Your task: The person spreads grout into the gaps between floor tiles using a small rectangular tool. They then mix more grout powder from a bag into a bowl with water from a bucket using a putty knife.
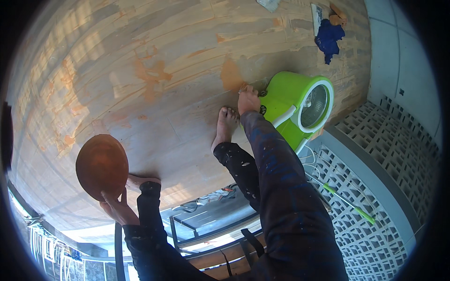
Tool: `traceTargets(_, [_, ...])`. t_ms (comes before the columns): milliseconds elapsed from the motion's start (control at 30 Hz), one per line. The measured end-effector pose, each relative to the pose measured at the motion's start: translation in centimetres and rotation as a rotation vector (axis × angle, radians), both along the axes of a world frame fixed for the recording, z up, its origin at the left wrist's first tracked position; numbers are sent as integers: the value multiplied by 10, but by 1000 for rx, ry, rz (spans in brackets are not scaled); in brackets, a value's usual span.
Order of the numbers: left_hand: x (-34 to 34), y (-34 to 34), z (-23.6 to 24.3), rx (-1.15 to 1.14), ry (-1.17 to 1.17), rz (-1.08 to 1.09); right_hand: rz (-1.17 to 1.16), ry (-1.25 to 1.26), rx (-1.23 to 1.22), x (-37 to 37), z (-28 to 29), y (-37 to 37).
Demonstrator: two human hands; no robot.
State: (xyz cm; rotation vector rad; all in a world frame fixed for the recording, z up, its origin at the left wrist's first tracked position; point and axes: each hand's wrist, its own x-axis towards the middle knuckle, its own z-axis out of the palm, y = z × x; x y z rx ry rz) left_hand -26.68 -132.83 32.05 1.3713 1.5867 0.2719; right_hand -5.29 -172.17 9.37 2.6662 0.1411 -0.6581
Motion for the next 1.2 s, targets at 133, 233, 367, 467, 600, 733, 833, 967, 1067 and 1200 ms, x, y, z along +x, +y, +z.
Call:
traceTargets(133, [-16, -1, 1, -8, 56, 18, -107, -191, 327, 55, 14, 15])
traceTargets(233, [-31, 1, -2, -37, 91, 0, 251, -342, 450, 87, -6, 26])
traceTargets(367, [-27, 5, -3, -38, 50, 10, 254, -78, 401, 47, -14, 23])
traceTargets(467, [-16, 2, 3, -5, 10, 7, 217, 179, 220, -3, 10, 8])
traceTargets(600, [-14, 2, 7, -44, 6, 25, -85, 119, 308, 18, 18, 3])
traceTargets(733, [-26, 7, 3, -31, 16, -1, -139, -185, 230, 43, -9, 25])
traceTargets(833, [-28, 12, 1, -46, 6, -5, -109, -115, 349, -18, -15, 54])
traceTargets(967, [-17, 16, 2, -61, -42, -32, -103, 4, 424, -80, 3, 77])
traceTargets(1067, [-12, 21, 8, -97, -54, -16, -235, -25, 456, -52, 13, 60])
traceTargets(1200, [-18, 26, 6, -76, -77, -84, -329, -295, 384, -16, -3, 30])
